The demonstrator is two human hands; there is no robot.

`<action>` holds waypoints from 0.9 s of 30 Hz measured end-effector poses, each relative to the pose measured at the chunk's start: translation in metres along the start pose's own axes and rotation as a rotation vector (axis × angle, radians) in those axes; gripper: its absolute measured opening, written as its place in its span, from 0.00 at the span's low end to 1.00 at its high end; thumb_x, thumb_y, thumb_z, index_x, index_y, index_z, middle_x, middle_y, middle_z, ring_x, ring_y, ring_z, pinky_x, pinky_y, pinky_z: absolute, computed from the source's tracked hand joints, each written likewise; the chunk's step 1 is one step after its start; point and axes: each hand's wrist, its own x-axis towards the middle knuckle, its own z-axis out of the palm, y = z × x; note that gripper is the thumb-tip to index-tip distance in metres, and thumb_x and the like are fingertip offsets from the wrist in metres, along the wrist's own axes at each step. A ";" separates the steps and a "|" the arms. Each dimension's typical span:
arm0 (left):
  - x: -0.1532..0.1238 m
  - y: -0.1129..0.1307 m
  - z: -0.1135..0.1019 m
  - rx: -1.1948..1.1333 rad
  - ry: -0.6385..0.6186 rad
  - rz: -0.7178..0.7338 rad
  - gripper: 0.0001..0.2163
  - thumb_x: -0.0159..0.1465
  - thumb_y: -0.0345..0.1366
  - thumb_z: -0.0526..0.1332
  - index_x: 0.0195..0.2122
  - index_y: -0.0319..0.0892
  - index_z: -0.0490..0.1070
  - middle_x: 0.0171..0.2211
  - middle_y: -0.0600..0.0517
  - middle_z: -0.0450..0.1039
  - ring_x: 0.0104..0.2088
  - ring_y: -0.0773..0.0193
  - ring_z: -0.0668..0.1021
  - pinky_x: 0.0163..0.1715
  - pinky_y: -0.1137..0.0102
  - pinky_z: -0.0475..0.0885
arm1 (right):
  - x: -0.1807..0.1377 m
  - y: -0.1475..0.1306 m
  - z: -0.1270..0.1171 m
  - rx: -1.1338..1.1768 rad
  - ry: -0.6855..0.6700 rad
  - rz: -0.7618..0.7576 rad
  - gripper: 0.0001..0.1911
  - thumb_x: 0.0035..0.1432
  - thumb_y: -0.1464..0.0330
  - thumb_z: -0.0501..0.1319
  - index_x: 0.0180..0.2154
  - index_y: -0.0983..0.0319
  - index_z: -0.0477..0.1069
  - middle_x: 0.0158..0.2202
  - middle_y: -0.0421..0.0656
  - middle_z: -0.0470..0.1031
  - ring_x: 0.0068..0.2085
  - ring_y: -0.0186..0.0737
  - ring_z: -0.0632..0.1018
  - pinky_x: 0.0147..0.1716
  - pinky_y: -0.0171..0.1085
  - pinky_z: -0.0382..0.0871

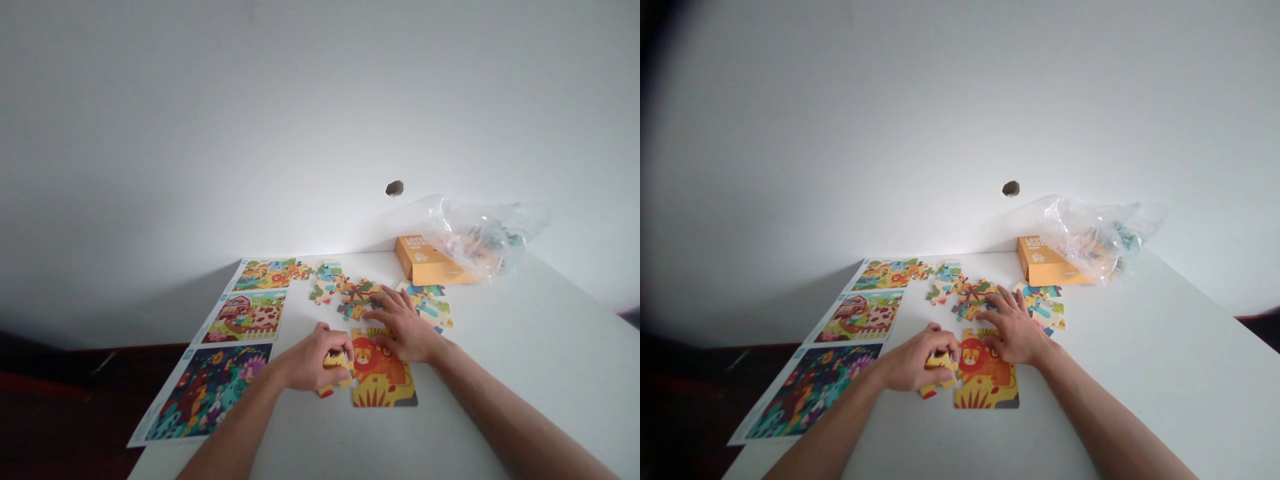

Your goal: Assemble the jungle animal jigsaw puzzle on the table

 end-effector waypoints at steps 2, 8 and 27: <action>-0.001 -0.001 0.000 -0.023 0.015 0.005 0.08 0.57 0.37 0.62 0.38 0.43 0.69 0.31 0.55 0.72 0.36 0.63 0.72 0.44 0.68 0.65 | 0.000 0.000 0.000 -0.003 -0.001 -0.001 0.24 0.55 0.60 0.63 0.54 0.51 0.70 0.65 0.46 0.57 0.68 0.61 0.48 0.62 0.65 0.37; -0.001 -0.003 0.000 -0.190 0.079 0.028 0.08 0.59 0.37 0.60 0.37 0.42 0.63 0.33 0.55 0.67 0.33 0.67 0.70 0.37 0.72 0.66 | 0.001 0.001 0.001 0.001 0.004 -0.003 0.25 0.55 0.60 0.63 0.55 0.50 0.69 0.65 0.46 0.58 0.67 0.61 0.48 0.62 0.65 0.38; 0.001 -0.005 -0.001 -0.078 0.113 0.088 0.08 0.60 0.34 0.60 0.37 0.42 0.78 0.27 0.54 0.75 0.29 0.66 0.74 0.50 0.65 0.61 | 0.000 0.001 0.003 0.002 0.017 -0.004 0.24 0.55 0.61 0.63 0.55 0.50 0.70 0.64 0.46 0.58 0.67 0.61 0.49 0.62 0.64 0.38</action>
